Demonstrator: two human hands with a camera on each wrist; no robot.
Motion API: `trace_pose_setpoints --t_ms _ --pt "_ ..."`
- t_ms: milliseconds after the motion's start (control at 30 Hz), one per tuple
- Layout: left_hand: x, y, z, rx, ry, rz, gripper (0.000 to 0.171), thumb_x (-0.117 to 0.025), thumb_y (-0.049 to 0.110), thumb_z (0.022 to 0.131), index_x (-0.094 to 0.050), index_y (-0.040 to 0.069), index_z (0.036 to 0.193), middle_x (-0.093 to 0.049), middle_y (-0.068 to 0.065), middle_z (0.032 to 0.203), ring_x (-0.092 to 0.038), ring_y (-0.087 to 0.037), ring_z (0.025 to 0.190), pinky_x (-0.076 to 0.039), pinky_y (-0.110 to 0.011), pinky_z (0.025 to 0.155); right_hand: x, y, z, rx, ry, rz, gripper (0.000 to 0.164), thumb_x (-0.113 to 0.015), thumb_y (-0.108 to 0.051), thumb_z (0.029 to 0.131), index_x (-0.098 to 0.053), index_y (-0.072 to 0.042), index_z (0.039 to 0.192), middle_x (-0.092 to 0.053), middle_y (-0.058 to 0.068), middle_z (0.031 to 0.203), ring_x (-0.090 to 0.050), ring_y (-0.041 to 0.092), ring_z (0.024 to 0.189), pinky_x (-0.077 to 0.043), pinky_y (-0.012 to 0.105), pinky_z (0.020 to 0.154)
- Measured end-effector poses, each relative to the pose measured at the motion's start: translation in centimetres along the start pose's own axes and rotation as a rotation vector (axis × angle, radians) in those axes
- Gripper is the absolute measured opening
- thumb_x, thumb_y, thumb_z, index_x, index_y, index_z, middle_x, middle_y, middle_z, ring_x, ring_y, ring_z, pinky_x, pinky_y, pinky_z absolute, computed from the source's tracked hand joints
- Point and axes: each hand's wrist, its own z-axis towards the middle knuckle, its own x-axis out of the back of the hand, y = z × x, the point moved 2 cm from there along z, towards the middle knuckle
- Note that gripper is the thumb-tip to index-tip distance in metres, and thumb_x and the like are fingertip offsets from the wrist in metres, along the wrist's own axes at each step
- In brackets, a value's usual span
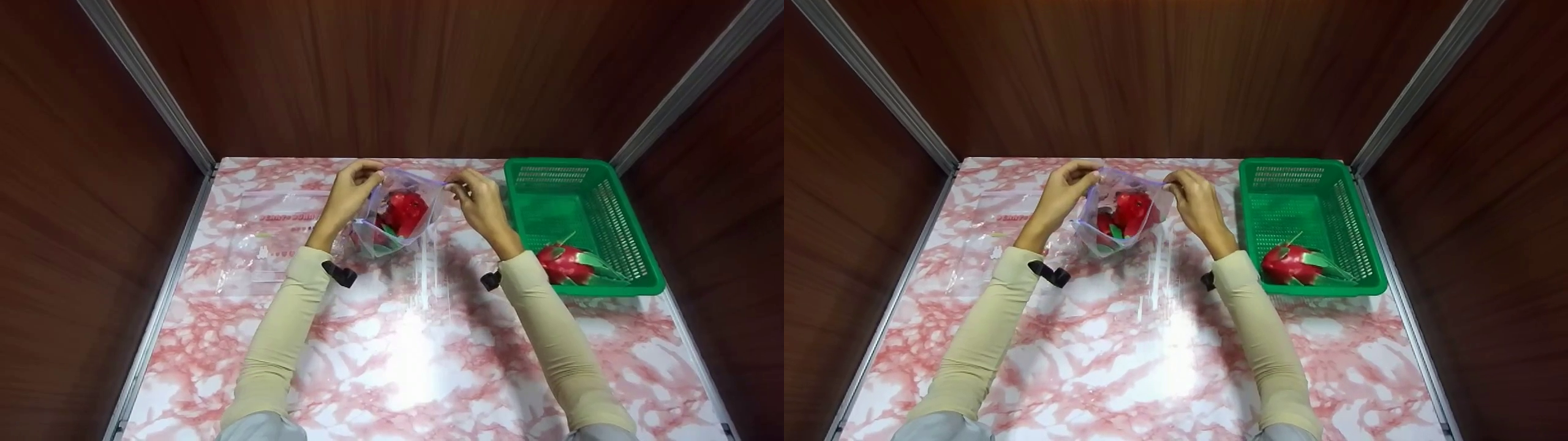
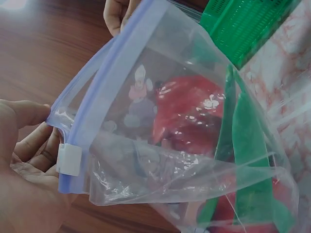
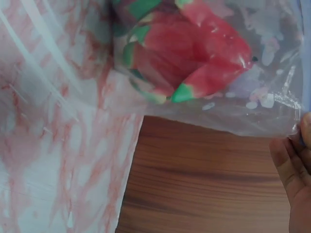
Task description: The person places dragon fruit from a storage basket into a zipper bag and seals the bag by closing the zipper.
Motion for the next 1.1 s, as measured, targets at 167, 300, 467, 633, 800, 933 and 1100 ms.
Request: trace_pose_setpoints --t_ms 167,300,467,633,800,933,1100 --pt "0.7 -0.2 -0.1 0.006 0.006 0.027 0.023 -0.068 0.010 0.104 -0.072 -0.003 0.123 -0.070 -0.009 0.114 -0.063 -0.011 0.097 -0.056 -0.022 0.084 0.2 -0.5 0.3 -0.008 0.027 0.044 0.015 -0.073 -0.013 0.101 -0.075 0.001 0.098 -0.075 0.016 0.092 -0.070 0.021 0.068 -0.052 0.007 0.063" --pt "1.4 -0.5 -0.5 0.028 -0.002 0.040 0.026 -0.066 0.012 0.106 -0.071 -0.002 0.126 -0.069 -0.008 0.110 -0.064 -0.014 0.092 -0.059 -0.026 0.076 0.4 -0.6 0.4 -0.022 0.060 0.054 0.013 -0.073 -0.010 0.101 -0.076 0.002 0.098 -0.074 0.015 0.089 -0.067 0.017 0.064 -0.052 0.007 0.058" --pt "2.2 -1.1 -0.9 0.051 -0.042 0.045 0.029 -0.066 0.016 0.107 -0.069 -0.005 0.125 -0.071 -0.014 0.111 -0.066 -0.014 0.089 -0.059 -0.028 0.078 0.7 -0.5 0.5 -0.046 0.128 0.042 0.010 -0.074 -0.007 0.100 -0.077 0.002 0.099 -0.074 0.016 0.088 -0.066 0.020 0.062 -0.047 0.006 0.054" --pt "2.9 -2.0 -1.7 0.085 -0.172 0.065 0.028 -0.067 0.017 0.105 -0.069 -0.003 0.124 -0.070 -0.017 0.112 -0.065 -0.019 0.094 -0.059 -0.032 0.080 1.0 -0.2 0.5 -0.075 0.167 0.004 0.013 -0.074 -0.009 0.100 -0.077 0.003 0.098 -0.075 0.017 0.088 -0.070 0.024 0.071 -0.047 0.004 0.063" --pt "2.9 -2.6 -2.4 0.113 -0.341 0.118 0.038 -0.079 0.017 0.096 -0.068 0.001 0.129 -0.068 -0.013 0.123 -0.064 -0.022 0.109 -0.057 -0.037 0.095 1.4 0.0 0.5 -0.112 0.197 0.003 0.015 -0.075 -0.011 0.100 -0.076 0.004 0.097 -0.076 0.019 0.089 -0.071 0.026 0.073 -0.047 0.006 0.065" --pt "2.5 -2.8 -2.4 0.112 -0.360 0.143 0.045 -0.085 0.011 0.090 -0.067 0.000 0.130 -0.069 -0.017 0.124 -0.064 -0.023 0.110 -0.055 -0.042 0.102 1.6 0.1 0.4 -0.137 0.229 0.016 0.014 -0.076 -0.009 0.099 -0.076 0.005 0.096 -0.077 0.019 0.089 -0.071 0.027 0.073 -0.046 0.006 0.063" --pt "2.4 -2.5 -2.2 0.097 -0.301 0.179 0.036 -0.080 0.006 0.091 -0.072 -0.001 0.125 -0.074 -0.017 0.119 -0.068 -0.020 0.105 -0.058 -0.037 0.097 1.7 0.2 0.4 -0.144 0.253 0.017 0.012 -0.077 -0.007 0.097 -0.077 0.005 0.095 -0.077 0.019 0.089 -0.070 0.026 0.072 -0.047 0.006 0.064"
